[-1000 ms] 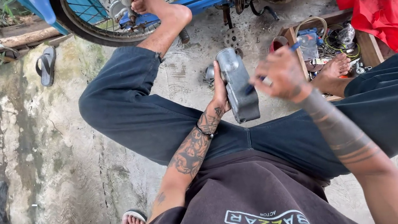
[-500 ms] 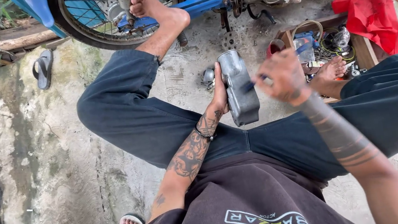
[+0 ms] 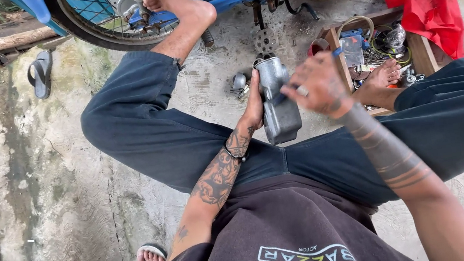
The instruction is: Cleaning a motorcycle engine component using a brush and cleaning solution.
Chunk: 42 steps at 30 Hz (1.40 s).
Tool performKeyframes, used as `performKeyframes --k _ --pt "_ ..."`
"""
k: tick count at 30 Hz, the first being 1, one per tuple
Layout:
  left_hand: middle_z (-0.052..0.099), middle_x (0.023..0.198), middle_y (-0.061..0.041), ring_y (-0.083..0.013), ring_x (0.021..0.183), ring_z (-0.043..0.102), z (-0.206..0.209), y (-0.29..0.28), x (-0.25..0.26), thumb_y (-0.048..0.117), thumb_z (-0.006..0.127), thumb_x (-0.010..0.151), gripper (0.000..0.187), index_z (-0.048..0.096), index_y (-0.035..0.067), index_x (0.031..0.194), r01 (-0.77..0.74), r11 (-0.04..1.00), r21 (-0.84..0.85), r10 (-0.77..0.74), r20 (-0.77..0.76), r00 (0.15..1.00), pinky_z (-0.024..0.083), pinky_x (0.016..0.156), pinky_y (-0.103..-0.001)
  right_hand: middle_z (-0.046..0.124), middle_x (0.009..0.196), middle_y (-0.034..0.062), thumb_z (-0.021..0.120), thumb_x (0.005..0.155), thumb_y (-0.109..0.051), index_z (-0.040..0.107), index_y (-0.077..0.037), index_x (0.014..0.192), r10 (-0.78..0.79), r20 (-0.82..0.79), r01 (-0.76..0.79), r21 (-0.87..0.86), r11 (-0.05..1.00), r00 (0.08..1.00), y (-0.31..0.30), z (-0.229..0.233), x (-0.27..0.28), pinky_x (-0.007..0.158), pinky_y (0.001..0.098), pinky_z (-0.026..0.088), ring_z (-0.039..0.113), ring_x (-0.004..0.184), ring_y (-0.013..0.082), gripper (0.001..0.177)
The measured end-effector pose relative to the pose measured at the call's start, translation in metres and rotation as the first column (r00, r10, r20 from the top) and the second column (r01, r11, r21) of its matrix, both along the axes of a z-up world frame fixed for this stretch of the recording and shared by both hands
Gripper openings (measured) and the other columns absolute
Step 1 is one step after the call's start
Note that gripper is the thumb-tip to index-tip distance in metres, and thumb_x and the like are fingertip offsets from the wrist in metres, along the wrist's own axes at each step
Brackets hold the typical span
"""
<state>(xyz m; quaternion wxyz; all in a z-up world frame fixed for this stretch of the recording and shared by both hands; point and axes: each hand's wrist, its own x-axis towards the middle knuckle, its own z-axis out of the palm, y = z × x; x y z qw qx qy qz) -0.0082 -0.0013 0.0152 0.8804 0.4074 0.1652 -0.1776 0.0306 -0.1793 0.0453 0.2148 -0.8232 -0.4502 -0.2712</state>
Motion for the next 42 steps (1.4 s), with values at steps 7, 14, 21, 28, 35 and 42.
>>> performKeyframes --k 7,14,21,28,35,42 --pt "0.045 0.151 -0.027 -0.0425 0.135 0.05 -0.01 0.001 0.009 0.085 0.047 0.085 0.109 0.028 0.008 0.16 0.015 0.999 0.047 -0.019 0.072 0.997 0.047 0.11 -0.056 0.067 0.081 0.0051 0.071 0.103 -0.036 0.068 -0.014 0.083 -0.156 0.064 0.151 0.085 0.985 0.986 -0.041 -0.011 0.028 0.096 0.0399 0.039 0.063 0.082 0.0253 0.03" --pt "0.05 0.146 -0.031 -0.0436 0.131 0.053 0.003 0.0 -0.004 0.082 0.046 0.089 0.103 0.036 0.005 0.157 -0.019 0.998 0.067 0.014 0.08 0.997 0.05 0.106 -0.055 0.066 0.081 0.0052 0.076 0.102 -0.029 0.07 -0.013 0.084 -0.166 0.096 0.16 0.066 0.985 0.981 -0.041 -0.013 0.04 0.092 0.0416 0.039 0.063 0.083 0.0247 0.025" --pt "0.05 0.149 -0.025 -0.0411 0.132 0.053 -0.012 -0.002 0.003 0.086 0.049 0.084 0.107 0.035 0.011 0.158 0.026 0.997 0.076 -0.031 0.059 0.998 0.051 0.106 -0.056 0.066 0.082 0.0056 0.075 0.099 -0.038 0.069 -0.013 0.083 -0.054 -0.038 0.059 0.135 0.989 0.998 -0.023 -0.012 0.009 0.094 0.0409 0.04 0.061 0.081 0.0258 0.03" --pt "0.037 0.156 -0.028 -0.0409 0.145 0.035 0.063 0.001 -0.018 0.087 0.037 0.084 0.11 0.028 0.008 0.16 0.066 0.964 0.257 -0.093 0.096 0.991 0.031 0.12 -0.055 0.065 0.087 0.0091 0.08 0.103 -0.025 0.07 -0.008 0.093 -0.163 -0.07 0.173 0.186 0.967 0.984 -0.056 -0.019 0.037 0.088 0.0404 0.041 0.061 0.085 0.0299 0.023" --pt "0.042 0.15 -0.036 -0.0452 0.144 0.038 0.02 0.007 -0.019 0.07 0.033 0.1 0.092 0.035 -0.005 0.154 0.018 0.906 0.423 -0.154 0.289 0.945 0.026 0.123 -0.057 0.067 0.082 0.0122 0.084 0.103 -0.026 0.073 -0.006 0.09 -0.168 -0.199 0.204 0.179 0.962 0.966 -0.053 -0.035 0.04 0.078 0.0398 0.048 0.063 0.079 0.0307 0.026" --pt "0.065 0.097 -0.011 -0.0164 0.092 0.057 -0.057 0.021 0.014 0.074 0.054 0.089 0.079 0.06 0.011 0.137 -0.304 0.833 0.462 -0.173 0.74 0.65 0.051 0.079 -0.042 0.052 0.072 0.0028 0.05 0.118 -0.024 0.061 -0.003 0.111 0.097 -0.788 0.369 0.389 0.844 0.608 -0.035 0.029 -0.013 0.05 0.0208 0.042 0.052 0.06 0.0063 0.025"
